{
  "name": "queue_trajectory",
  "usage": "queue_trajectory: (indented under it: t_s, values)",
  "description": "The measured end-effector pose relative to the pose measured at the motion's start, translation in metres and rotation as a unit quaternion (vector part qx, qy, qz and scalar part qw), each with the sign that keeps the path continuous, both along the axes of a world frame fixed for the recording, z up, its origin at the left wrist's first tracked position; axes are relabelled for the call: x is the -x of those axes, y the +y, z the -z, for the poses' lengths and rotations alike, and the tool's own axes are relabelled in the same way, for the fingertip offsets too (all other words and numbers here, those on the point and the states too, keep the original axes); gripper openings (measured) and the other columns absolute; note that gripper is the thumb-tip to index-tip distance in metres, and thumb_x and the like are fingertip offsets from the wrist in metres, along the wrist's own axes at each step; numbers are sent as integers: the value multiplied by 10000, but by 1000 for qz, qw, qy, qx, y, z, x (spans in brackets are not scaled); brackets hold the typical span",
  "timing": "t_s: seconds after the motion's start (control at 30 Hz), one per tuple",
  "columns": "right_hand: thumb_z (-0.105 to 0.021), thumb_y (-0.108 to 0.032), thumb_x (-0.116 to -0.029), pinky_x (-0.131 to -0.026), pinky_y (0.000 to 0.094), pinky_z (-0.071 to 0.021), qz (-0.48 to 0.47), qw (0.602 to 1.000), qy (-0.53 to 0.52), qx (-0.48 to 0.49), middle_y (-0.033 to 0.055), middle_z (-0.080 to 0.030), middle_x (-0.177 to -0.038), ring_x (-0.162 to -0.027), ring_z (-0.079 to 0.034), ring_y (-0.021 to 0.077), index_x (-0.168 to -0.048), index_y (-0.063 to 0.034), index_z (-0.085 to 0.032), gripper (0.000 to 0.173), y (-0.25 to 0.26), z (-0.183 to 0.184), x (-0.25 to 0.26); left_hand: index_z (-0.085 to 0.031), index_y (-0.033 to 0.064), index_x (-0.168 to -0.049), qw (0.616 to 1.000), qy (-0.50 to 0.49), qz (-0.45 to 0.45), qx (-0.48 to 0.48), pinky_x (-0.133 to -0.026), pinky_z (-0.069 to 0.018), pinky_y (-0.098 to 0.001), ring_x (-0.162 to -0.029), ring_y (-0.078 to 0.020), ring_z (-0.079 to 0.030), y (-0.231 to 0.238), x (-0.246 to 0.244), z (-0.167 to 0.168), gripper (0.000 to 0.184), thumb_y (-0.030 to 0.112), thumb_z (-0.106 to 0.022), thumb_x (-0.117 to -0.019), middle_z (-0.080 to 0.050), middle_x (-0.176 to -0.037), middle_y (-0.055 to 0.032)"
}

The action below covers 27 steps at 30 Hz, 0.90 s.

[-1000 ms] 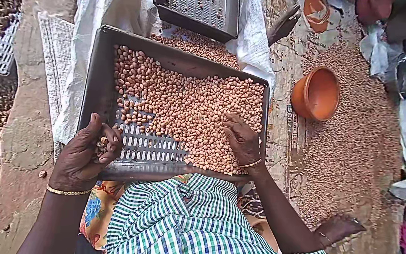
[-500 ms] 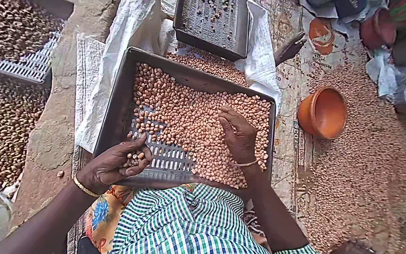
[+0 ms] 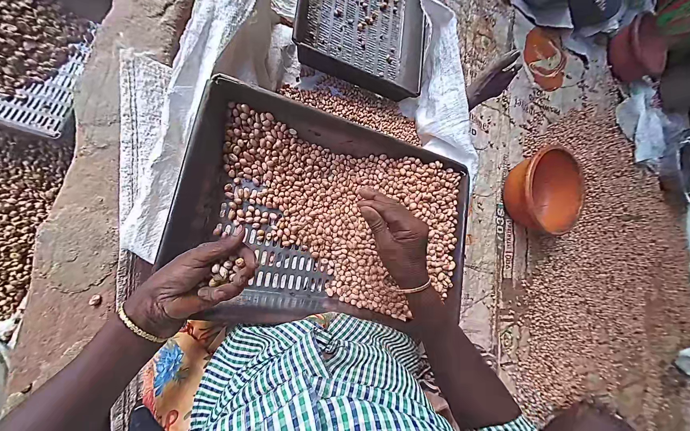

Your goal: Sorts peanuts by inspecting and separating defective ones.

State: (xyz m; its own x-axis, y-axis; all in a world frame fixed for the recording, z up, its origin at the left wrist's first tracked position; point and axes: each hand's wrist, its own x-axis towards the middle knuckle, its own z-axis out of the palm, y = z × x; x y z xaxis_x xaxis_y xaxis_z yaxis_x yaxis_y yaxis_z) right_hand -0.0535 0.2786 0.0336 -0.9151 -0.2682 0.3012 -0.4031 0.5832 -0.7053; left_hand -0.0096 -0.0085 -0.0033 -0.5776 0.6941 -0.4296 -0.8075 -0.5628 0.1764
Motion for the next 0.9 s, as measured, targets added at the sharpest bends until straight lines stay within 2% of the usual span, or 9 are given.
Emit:
queue_trajectory:
  t_s: [0.17, 0.23, 0.3, 0.33, 0.43, 0.57, 0.7, 0.8, 0.9]
  values:
    - [-671, -7, -924, -1038, 482, -510, 5, 980, -32, -195, 287, -658, -1296, -1209, -649, 438, -1080, 125, -728, 212, 72, 20, -7, -660, 52, -787, 998, 37, -58, 8, -435, -426, -56, -480, 44, -544, 1, -3, 4, 573, 319, -274, -1117, -604, -656, 10]
    - [-679, 0, -920, -1021, 382, -519, 40, 993, -13, -108, 260, -699, -1209, -1178, -675, 338, -964, 123, -731, 141, 63, 23, -9, -683, 57, -799, 996, 63, -68, 18, -444, -439, -62, -489, 39, -557, 0, -5, 4, 558, 328, -310, -1113, -618, -659, 8]
    - [-698, -19, -916, -1003, 236, -515, 30, 999, -6, 38, 193, -711, -1172, -1160, -667, 157, -948, 106, -716, 131, 34, 13, -12, -709, 38, -848, 995, 79, -46, 29, -468, -458, -66, -505, 27, -576, 0, -5, 4, 592, 331, -272, -1118, -640, -671, -10]
    - [-716, -20, -900, -1010, 235, -518, -2, 997, -6, 79, 203, -713, -1175, -1170, -671, 159, -970, 114, -718, 152, 14, 6, -19, -729, 29, -911, 996, 83, -5, 38, -486, -477, -72, -521, 16, -600, 1, -5, 4, 618, 335, -234, -1120, -673, -699, -29]
    - [-739, -68, -876, -994, 300, -541, -53, 997, -28, 57, 249, -708, -1213, -1165, -697, 267, -1063, 119, -738, 265, -17, -8, -34, -717, 75, -1000, 988, 85, 109, 70, -497, -499, -78, -540, 15, -631, 7, 2, -1, 660, 360, -133, -1116, -725, -770, -28]
    - [-650, -22, -953, -991, 393, -525, 106, 988, -61, -91, 262, -674, -1273, -1172, -676, 335, -1021, 99, -747, 169, 43, 2, -33, -713, 79, -830, 993, 81, 74, 46, -452, -426, -49, -484, 61, -538, 1, -1, 2, 588, 328, -261, -1113, -606, -637, 46]
    - [-674, -15, -927, -1040, 538, -496, 86, 970, -74, -216, 325, -599, -1364, -1255, -601, 494, -1064, 157, -713, 224, 55, 20, -48, -714, 74, -803, 993, 114, 28, 33, -453, -430, -53, -496, 52, -551, 1, -2, 5, 570, 349, -319, -1109, -621, -654, 25]
    - [-699, -18, -897, -878, 356, -562, 127, 985, -40, -114, 268, -677, -1255, -1062, -706, 292, -946, 121, -728, 151, 46, 18, -46, -716, 74, -787, 991, 128, -13, 42, -450, -434, -61, -494, 45, -558, -3, -4, 4, 563, 356, -348, -1105, -635, -655, 13]
    - [-730, -57, -889, -974, 228, -535, 48, 998, -16, 35, 208, -710, -1213, -1145, -687, 152, -980, 93, -746, 176, 9, -6, -50, -723, 53, -877, 988, 134, 23, 68, -462, -459, -69, -494, 31, -580, 1, -2, 5, 658, 396, -216, -1117, -666, -674, -7]
